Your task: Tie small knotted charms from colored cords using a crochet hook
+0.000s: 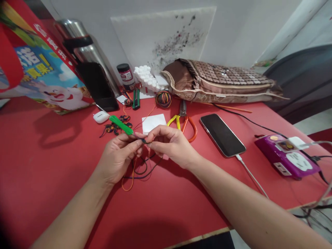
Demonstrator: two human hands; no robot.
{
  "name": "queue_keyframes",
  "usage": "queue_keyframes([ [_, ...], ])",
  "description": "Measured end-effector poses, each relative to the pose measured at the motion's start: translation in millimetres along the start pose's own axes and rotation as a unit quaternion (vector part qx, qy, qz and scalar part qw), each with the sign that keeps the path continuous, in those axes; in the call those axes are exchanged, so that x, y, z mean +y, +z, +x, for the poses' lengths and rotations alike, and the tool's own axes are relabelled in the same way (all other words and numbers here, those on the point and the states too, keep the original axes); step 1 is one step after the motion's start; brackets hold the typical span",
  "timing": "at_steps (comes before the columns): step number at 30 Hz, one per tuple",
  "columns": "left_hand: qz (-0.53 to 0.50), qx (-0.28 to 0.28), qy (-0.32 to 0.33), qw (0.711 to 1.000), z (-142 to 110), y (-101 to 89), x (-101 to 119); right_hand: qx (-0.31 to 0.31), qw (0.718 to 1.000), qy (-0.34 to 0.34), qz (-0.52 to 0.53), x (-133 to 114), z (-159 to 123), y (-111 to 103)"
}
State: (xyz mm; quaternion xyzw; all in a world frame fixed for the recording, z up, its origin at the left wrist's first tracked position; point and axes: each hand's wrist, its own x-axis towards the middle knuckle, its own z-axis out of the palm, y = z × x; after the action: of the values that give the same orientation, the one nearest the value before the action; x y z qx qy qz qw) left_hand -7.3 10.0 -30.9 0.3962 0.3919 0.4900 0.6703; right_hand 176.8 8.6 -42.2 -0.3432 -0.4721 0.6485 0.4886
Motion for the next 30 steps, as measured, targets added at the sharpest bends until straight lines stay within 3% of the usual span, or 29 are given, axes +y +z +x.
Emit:
queue_keyframes([
  [5,-0.017,0.005,-0.011,1.0,0.6,2.5,2.6,0.005,1.0,-0.006,0.007,1.5,1.6,-0.2],
  [10,-0.061,-0.004,-0.098,0.993,-0.5,4.3,3.6,0.011,0.998,-0.001,0.065,3.9,3.4,-0.9],
  [17,-0.128,-0.025,-0.169,0.977,-0.3,6.1,7.4,0.013,0.999,-0.004,0.053,3.7,3.2,-1.1],
  [22,-0.149,-0.03,-0.188,0.97,0.3,3.0,8.1,0.024,1.0,0.007,0.013,2.9,2.7,-2.0],
  [30,-0.13,-0.032,-0.198,0.971,-0.1,3.4,7.4,0.029,0.998,0.008,0.059,0.6,2.0,1.6],
])
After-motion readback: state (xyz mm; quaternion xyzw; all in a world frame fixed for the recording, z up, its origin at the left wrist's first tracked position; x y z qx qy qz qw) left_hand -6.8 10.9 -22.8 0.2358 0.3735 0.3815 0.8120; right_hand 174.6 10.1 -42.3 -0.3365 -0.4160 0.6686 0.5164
